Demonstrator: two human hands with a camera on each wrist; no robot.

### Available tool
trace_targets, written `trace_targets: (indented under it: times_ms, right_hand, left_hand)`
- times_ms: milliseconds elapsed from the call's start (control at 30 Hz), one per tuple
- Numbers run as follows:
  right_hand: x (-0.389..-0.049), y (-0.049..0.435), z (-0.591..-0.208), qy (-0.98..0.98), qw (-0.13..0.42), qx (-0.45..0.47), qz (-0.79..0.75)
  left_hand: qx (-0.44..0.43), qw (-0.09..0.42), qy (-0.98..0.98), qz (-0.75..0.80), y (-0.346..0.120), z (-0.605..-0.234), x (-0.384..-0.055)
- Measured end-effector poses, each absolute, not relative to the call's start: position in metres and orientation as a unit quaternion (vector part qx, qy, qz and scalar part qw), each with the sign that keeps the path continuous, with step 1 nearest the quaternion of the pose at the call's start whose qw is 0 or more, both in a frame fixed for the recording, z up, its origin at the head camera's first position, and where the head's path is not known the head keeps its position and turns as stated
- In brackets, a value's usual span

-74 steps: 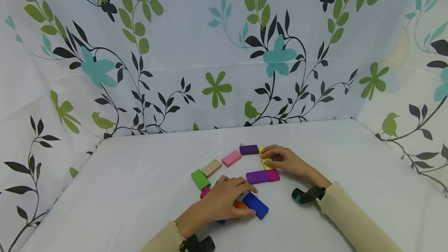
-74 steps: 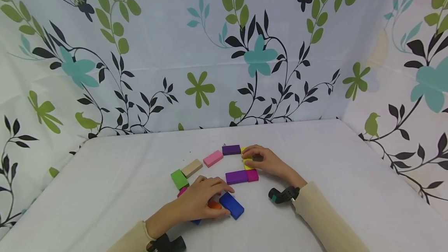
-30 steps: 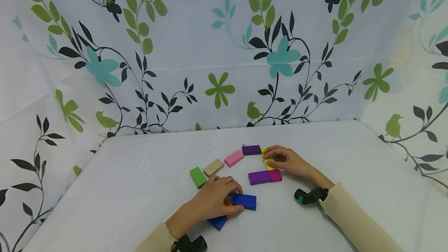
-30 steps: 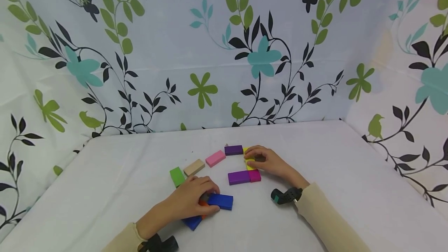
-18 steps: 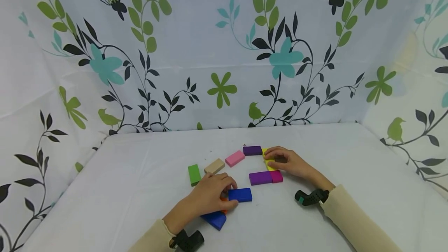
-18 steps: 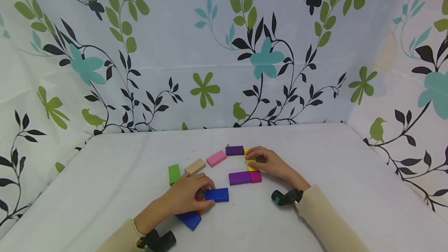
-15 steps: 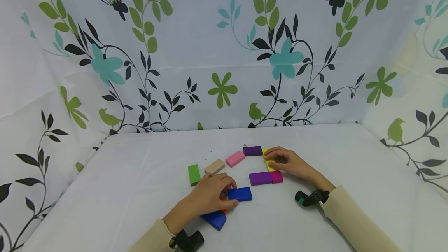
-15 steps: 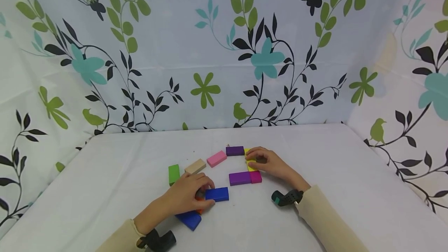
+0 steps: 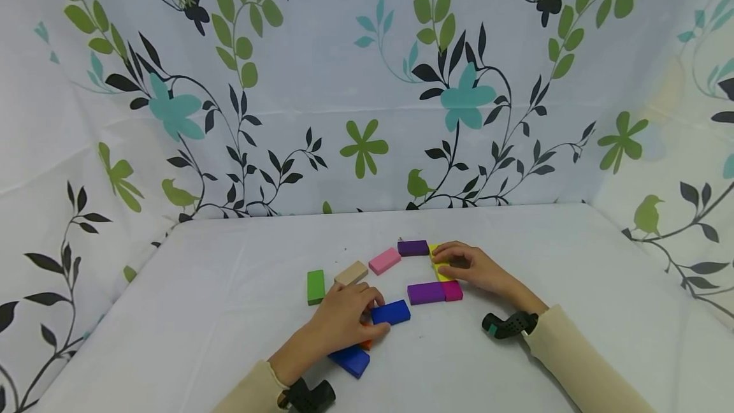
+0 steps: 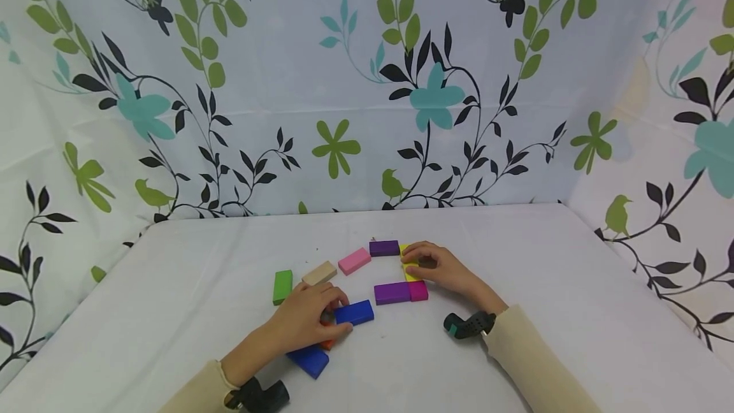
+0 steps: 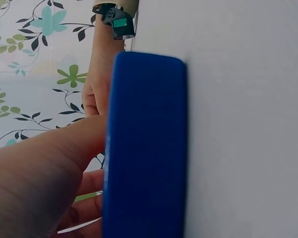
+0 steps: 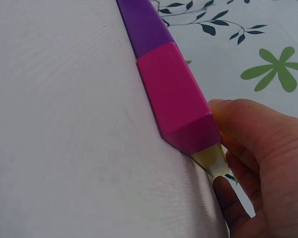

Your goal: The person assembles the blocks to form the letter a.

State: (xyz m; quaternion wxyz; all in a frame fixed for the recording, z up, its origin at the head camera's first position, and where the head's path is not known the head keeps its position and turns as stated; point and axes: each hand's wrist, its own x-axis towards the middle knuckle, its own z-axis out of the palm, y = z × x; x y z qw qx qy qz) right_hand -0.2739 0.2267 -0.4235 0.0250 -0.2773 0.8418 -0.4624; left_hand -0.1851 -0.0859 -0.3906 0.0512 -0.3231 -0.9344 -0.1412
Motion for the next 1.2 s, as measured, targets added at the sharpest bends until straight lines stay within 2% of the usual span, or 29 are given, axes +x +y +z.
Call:
trace_targets:
  times_ms: [233, 633, 900, 1200]
  right_hand:
    - [-0.271, 0.227, -0.421, 0.839, 0.022, -0.284, -0.463]
    - [-0.273, 0.228, -0.42, 0.833, 0.026, -0.289, -0.47]
    - [-0.273, 0.228, -0.421, 0.837, 0.009, -0.297, -0.459]
    - [-0.272, 0.226, -0.42, 0.84, 0.02, -0.286, -0.461]
  left_hand:
    - [-0.301, 0.034, -0.942, -0.147, -0.083, -0.39, -0.186]
    - [-0.271, 0.037, -0.95, -0.154, -0.075, -0.393, -0.195]
    - [-0.264, 0.039, -0.95, -0.163, -0.075, -0.394, -0.196]
    - [-0.26, 0.046, -0.95, -0.166, -0.075, -0.395, -0.196]
